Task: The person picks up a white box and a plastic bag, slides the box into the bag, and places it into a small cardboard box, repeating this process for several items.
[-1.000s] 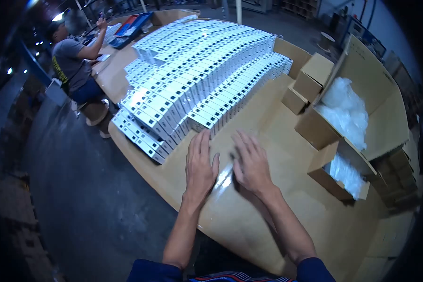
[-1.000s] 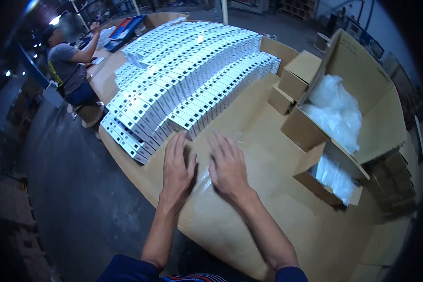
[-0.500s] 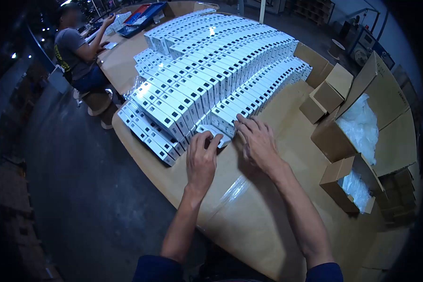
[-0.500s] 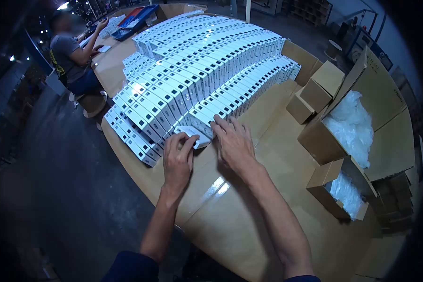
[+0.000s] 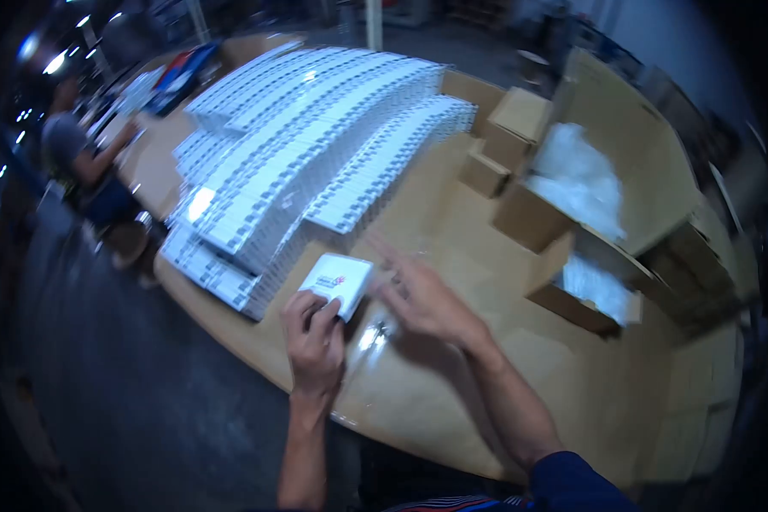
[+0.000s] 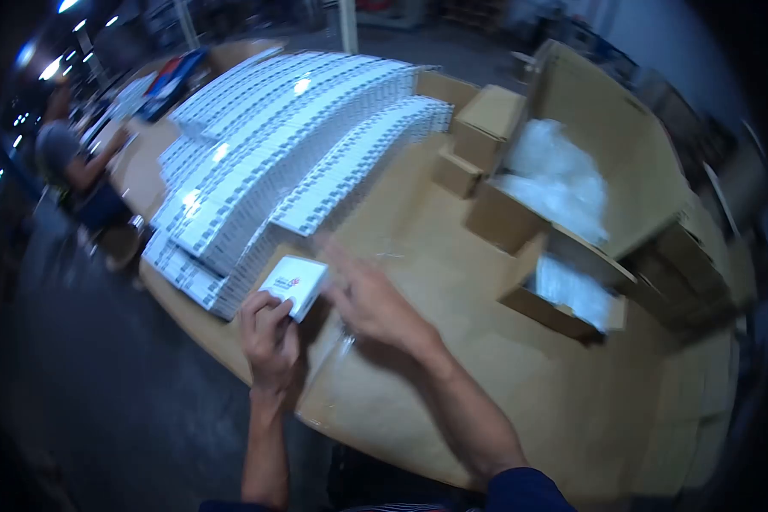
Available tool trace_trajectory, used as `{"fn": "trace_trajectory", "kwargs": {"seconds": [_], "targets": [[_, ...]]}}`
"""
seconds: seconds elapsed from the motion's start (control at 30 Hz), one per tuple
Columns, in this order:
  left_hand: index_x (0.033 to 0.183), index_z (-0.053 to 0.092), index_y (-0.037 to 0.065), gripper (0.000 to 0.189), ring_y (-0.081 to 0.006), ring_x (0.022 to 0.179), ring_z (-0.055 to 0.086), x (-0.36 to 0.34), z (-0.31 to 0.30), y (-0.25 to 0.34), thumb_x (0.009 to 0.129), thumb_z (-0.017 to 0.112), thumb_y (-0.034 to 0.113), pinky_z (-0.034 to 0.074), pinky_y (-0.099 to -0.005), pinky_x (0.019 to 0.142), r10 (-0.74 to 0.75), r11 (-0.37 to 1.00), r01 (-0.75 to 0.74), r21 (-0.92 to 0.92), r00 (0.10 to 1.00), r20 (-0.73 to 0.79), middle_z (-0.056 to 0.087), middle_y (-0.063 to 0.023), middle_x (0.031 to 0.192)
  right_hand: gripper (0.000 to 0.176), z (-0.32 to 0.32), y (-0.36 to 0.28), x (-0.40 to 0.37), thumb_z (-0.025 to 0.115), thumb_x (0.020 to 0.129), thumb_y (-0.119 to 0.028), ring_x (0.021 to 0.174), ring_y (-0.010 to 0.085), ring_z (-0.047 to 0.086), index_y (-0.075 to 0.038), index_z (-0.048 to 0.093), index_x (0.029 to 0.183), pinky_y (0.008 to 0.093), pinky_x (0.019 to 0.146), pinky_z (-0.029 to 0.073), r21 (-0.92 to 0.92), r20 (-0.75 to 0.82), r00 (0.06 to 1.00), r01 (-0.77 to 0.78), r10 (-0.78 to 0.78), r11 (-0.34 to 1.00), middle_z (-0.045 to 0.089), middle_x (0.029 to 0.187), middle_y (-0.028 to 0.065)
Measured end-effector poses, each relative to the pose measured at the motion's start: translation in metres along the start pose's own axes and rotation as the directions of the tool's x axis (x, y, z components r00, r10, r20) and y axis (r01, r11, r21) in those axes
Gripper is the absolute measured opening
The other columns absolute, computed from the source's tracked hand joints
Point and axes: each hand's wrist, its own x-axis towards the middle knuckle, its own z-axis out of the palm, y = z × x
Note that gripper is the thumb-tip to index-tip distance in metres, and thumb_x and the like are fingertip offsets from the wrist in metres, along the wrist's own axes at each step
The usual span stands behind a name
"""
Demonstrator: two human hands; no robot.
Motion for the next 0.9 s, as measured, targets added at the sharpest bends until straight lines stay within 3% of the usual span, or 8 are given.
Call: {"fn": "trace_trajectory", "kwargs": {"seconds": [0.1, 0.13, 0.23, 0.37, 0.47, 0.63, 0.77, 0.9], "targets": [[0.110, 0.069, 0.005, 0.044, -0.0348, 0.109, 0.059, 0.002, 0.012, 0.029, 0.071, 0.072, -0.014, 0.051, -0.0468, 0.092, 0.142, 0.989, -0.142, -0.040, 0.990, 0.016, 0.060, -0.0134, 0.110, 0.054, -0.008, -0.007, -0.045, 0.057, 0.107, -0.024, 0.102, 0.0126, 0.061, -0.008, 0.040, 0.156, 0.0282, 0.086, 0.053, 0.555, 0.171, 0.966, -0.257, 0.193, 0.791, 0.065, 0.115, 0.0121], [0.108, 0.067, 0.007, 0.044, -0.0325, 0.107, 0.061, 0.003, 0.020, 0.040, 0.069, 0.075, -0.013, 0.051, -0.0452, 0.093, 0.204, 0.976, -0.201, -0.081, 0.979, 0.029, 0.059, -0.0128, 0.110, 0.050, -0.011, -0.002, -0.055, 0.056, 0.108, -0.022, 0.099, 0.0086, 0.059, -0.008, 0.044, 0.154, 0.0248, 0.083, 0.053, 0.678, 0.092, 0.986, -0.165, 0.141, 0.717, 0.065, 0.111, 0.0086], [0.107, 0.068, 0.009, 0.048, -0.0315, 0.106, 0.063, 0.013, 0.042, 0.093, 0.065, 0.085, -0.006, 0.054, -0.0439, 0.089, 0.302, 0.943, -0.272, -0.191, 0.941, 0.152, 0.062, -0.0112, 0.109, 0.036, -0.041, 0.005, -0.081, 0.056, 0.107, -0.016, 0.094, 0.0082, 0.060, -0.005, 0.058, 0.141, 0.0237, 0.080, 0.052, 0.653, -0.196, 0.967, 0.006, 0.161, 0.757, 0.067, 0.110, 0.0053], [0.105, 0.067, 0.005, 0.036, -0.0321, 0.095, 0.067, 0.056, 0.075, 0.140, 0.075, 0.086, 0.003, 0.056, -0.0395, 0.081, 0.323, 0.876, -0.147, -0.459, 0.887, 0.331, 0.066, -0.0132, 0.108, 0.020, -0.114, 0.020, -0.121, 0.058, 0.104, -0.008, 0.094, 0.0054, 0.060, -0.003, 0.071, 0.119, 0.0238, 0.080, 0.051, 0.611, -0.273, 0.935, -0.014, 0.227, 0.791, 0.071, 0.108, 0.0008], [0.103, 0.067, 0.002, 0.028, -0.0309, 0.091, 0.069, 0.102, 0.123, 0.165, 0.080, 0.082, 0.004, 0.055, -0.0386, 0.079, 0.426, 0.847, -0.228, -0.479, 0.831, 0.357, 0.068, -0.0140, 0.098, 0.021, -0.179, 0.027, -0.144, 0.058, 0.099, -0.002, 0.088, 0.0101, 0.060, -0.006, 0.073, 0.113, 0.0284, 0.077, 0.049, 0.104, -0.523, 0.851, 0.008, 0.047, 0.995, 0.072, 0.099, 0.0027], [0.099, 0.069, -0.002, 0.014, -0.0319, 0.088, 0.071, 0.191, 0.256, 0.204, 0.088, 0.074, 0.006, 0.057, -0.0411, 0.076, 0.493, 0.854, -0.377, -0.358, 0.805, 0.330, 0.070, -0.0175, 0.091, 0.019, -0.280, 0.039, -0.146, 0.067, 0.093, -0.007, 0.081, 0.0162, 0.056, -0.008, 0.075, 0.110, 0.0299, 0.072, 0.047, -0.127, -0.713, 0.701, -0.151, 0.016, 0.980, 0.070, 0.095, 0.0064], [0.104, 0.066, -0.005, 0.032, -0.0433, 0.100, 0.069, 0.232, 0.369, 0.238, 0.086, 0.077, 0.019, 0.060, -0.0445, 0.086, 0.104, 0.959, -0.201, 0.199, 0.904, 0.415, 0.069, -0.0280, 0.098, 0.024, -0.334, 0.068, -0.108, 0.067, 0.090, -0.010, 0.096, 0.0261, 0.063, -0.010, 0.075, 0.112, 0.0368, 0.088, 0.051, -0.233, -0.780, 0.616, -0.117, -0.114, 0.965, 0.071, 0.101, 0.0128], [0.110, 0.071, -0.005, 0.035, -0.0409, 0.100, 0.072, 0.272, 0.443, 0.205, 0.086, 0.075, 0.020, 0.057, -0.0487, 0.092, 0.058, 0.969, -0.178, 0.173, 0.840, 0.539, 0.073, -0.0277, 0.100, 0.025, -0.367, 0.083, -0.074, 0.069, 0.088, -0.014, 0.101, 0.0326, 0.064, -0.011, 0.075, 0.112, 0.0431, 0.097, 0.049, -0.290, -0.767, 0.631, -0.181, -0.115, 0.940, 0.072, 0.101, 0.0155]]}}
